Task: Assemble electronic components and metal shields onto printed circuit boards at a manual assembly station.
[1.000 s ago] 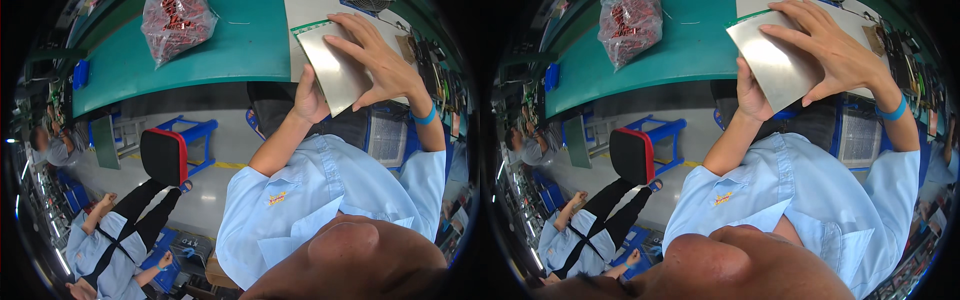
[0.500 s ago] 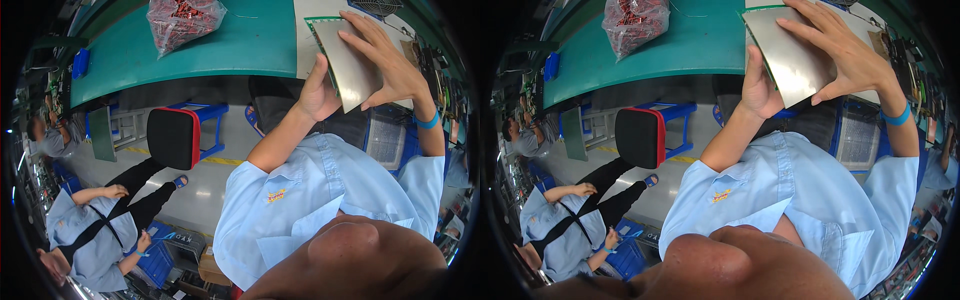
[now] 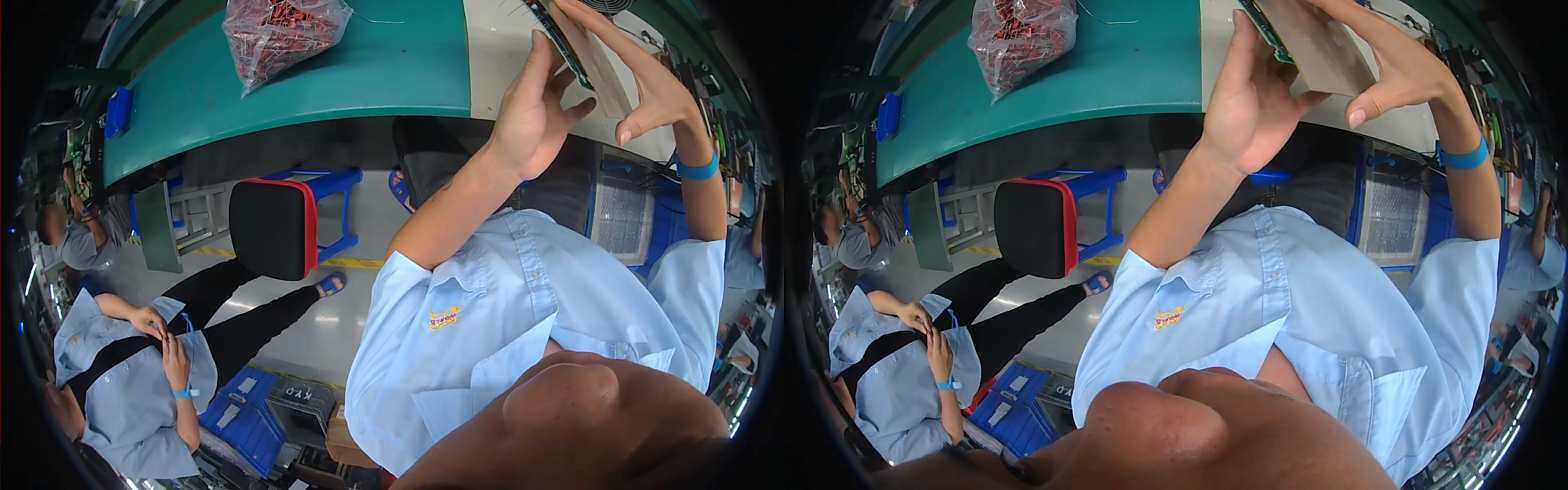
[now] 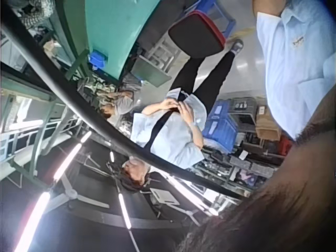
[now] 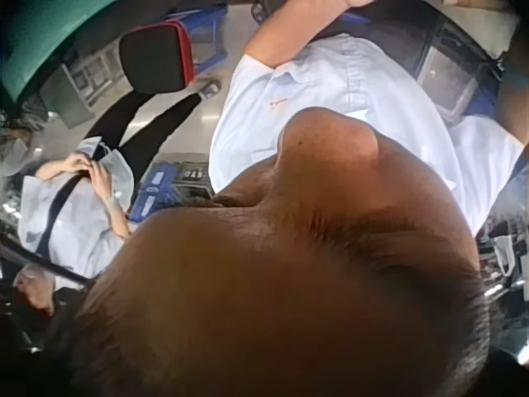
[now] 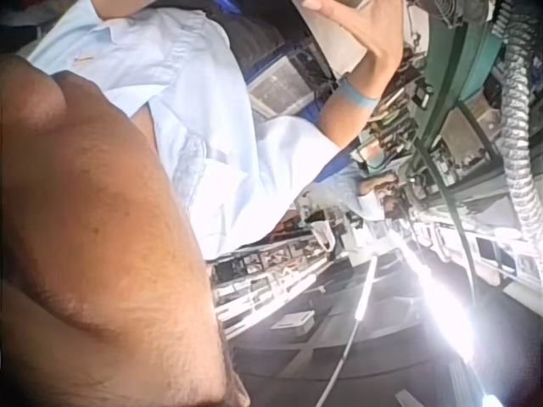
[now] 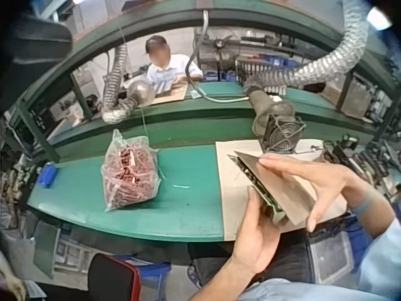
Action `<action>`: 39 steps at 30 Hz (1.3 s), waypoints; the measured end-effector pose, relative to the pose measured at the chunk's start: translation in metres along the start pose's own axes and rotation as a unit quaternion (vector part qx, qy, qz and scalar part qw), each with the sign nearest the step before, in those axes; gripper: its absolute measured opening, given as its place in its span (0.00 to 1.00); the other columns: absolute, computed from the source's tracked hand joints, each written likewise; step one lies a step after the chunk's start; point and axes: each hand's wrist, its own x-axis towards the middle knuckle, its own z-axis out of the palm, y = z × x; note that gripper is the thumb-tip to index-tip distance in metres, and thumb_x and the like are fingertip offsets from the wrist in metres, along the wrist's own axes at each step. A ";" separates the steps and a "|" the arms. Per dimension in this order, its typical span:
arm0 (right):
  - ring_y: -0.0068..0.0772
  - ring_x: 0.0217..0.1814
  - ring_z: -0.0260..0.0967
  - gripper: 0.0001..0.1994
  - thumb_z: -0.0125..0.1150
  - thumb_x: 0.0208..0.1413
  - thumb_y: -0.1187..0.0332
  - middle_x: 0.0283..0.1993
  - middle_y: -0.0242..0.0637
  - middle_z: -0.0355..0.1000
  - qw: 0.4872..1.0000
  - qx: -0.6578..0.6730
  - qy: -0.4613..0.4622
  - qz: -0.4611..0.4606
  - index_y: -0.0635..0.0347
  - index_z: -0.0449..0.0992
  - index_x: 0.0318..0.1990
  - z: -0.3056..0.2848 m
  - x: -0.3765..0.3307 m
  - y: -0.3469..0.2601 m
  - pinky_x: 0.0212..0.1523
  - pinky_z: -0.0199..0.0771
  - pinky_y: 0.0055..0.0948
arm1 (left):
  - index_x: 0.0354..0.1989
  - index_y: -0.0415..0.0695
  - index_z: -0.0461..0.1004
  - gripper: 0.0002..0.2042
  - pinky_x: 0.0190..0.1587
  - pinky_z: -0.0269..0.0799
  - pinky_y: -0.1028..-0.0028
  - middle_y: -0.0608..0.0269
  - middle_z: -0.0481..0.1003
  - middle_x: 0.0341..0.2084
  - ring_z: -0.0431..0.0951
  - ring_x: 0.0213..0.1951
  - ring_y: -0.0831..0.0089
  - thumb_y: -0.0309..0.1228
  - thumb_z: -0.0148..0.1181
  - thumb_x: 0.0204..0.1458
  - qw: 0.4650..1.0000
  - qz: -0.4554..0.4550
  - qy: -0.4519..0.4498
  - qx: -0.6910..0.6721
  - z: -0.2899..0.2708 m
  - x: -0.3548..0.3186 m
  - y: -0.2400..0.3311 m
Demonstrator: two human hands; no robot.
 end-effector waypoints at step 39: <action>0.57 0.80 0.49 0.72 0.73 0.15 0.23 0.80 0.43 0.50 0.945 -0.318 0.066 0.043 0.47 0.59 0.77 0.114 -0.095 -0.124 0.74 0.53 0.62 | 0.74 0.58 0.58 0.39 0.66 0.63 0.54 0.59 0.66 0.67 0.67 0.66 0.61 0.69 0.46 0.61 0.999 -0.014 -0.004 -0.035 0.065 -0.128 -0.070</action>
